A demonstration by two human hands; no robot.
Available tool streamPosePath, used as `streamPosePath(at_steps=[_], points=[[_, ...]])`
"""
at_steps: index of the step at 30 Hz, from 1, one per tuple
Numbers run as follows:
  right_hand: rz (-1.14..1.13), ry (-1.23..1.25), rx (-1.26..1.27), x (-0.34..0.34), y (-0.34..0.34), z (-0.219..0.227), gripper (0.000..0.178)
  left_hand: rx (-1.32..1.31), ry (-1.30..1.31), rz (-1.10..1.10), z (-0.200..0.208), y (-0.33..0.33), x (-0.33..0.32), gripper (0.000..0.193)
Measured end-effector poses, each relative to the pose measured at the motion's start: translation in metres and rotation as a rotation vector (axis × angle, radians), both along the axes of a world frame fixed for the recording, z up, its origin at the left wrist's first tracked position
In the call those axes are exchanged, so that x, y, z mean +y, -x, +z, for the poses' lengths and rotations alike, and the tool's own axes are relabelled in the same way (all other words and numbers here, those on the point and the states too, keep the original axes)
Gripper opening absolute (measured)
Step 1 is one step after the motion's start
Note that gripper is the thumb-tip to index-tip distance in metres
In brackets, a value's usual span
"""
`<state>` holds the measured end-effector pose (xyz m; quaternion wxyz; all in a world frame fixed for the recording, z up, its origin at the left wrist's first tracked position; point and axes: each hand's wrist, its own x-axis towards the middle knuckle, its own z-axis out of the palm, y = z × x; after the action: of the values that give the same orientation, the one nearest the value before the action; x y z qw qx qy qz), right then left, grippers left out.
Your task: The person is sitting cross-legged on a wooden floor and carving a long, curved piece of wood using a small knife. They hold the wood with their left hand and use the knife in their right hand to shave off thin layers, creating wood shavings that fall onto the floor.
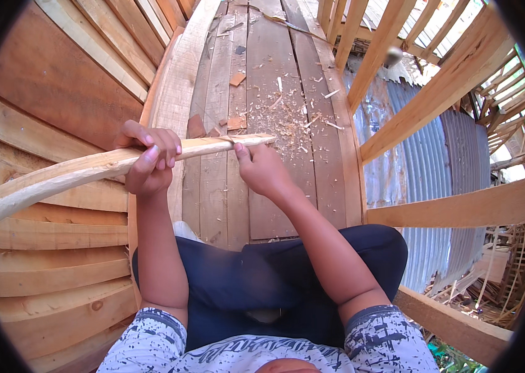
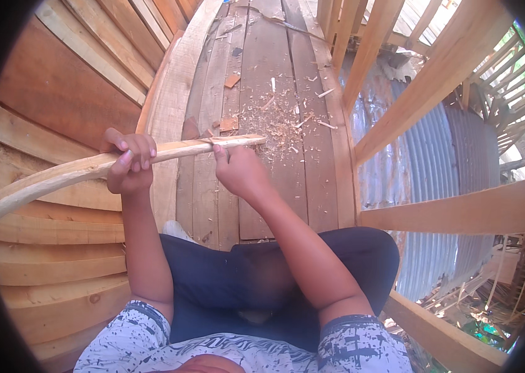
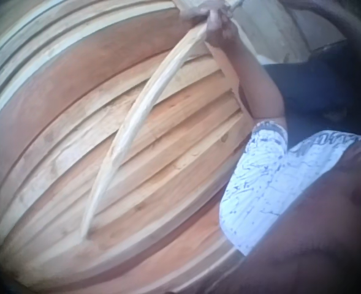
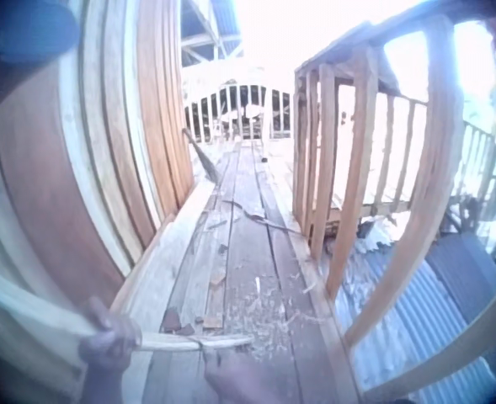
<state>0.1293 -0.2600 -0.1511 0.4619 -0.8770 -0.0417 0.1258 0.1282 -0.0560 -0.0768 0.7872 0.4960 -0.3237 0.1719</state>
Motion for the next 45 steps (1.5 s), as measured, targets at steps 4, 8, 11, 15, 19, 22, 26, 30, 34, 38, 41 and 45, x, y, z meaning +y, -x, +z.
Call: streamPosePath(at_steps=[4,8,11,15,19,22,26,30,34,38,41,45], points=[[-0.009,0.017,-0.009,0.004,0.0,0.013,0.058,0.006,0.006,0.013,0.001,0.0,0.003,0.013],[-0.091,0.051,0.092,-0.009,-0.011,-0.028,0.057,0.01,0.007,-0.038,0.001,-0.001,-0.002,0.013],[-0.207,0.185,-0.106,-0.04,-0.031,-0.069,0.063,-0.023,0.006,-0.066,0.001,-0.005,-0.006,0.013],[-0.09,-0.259,-0.03,-0.02,-0.015,0.031,0.06,0.044,-0.023,0.026,-0.001,0.005,0.005,0.013],[-0.025,-0.181,-0.122,-0.018,-0.006,-0.015,0.057,0.028,0.005,0.0,0.002,0.0,-0.003,0.013],[-0.022,-0.048,-0.147,-0.01,-0.005,-0.043,0.056,0.009,0.032,0.004,0.005,-0.001,-0.002,0.01],[-0.017,-0.052,-0.218,-0.012,-0.004,-0.059,0.056,0.029,0.049,0.015,-0.002,0.0,-0.003,0.011],[-0.123,0.004,-0.263,-0.007,-0.012,-0.033,0.053,0.107,0.074,0.085,0.0,0.0,-0.005,0.012],[-0.096,-0.366,-0.38,-0.013,0.0,0.019,0.048,0.083,0.065,0.02,-0.005,0.001,0.006,0.011],[-0.079,-0.11,-0.342,-0.012,0.003,-0.034,0.048,0.095,0.04,0.024,0.005,0.0,0.0,0.01],[-0.172,0.274,-0.11,-0.017,-0.011,-0.062,0.055,0.08,0.017,-0.006,0.005,0.0,0.002,0.009],[-0.14,-0.266,-0.325,-0.006,-0.002,0.019,0.056,0.079,0.018,0.001,-0.001,0.001,0.01,0.009]])
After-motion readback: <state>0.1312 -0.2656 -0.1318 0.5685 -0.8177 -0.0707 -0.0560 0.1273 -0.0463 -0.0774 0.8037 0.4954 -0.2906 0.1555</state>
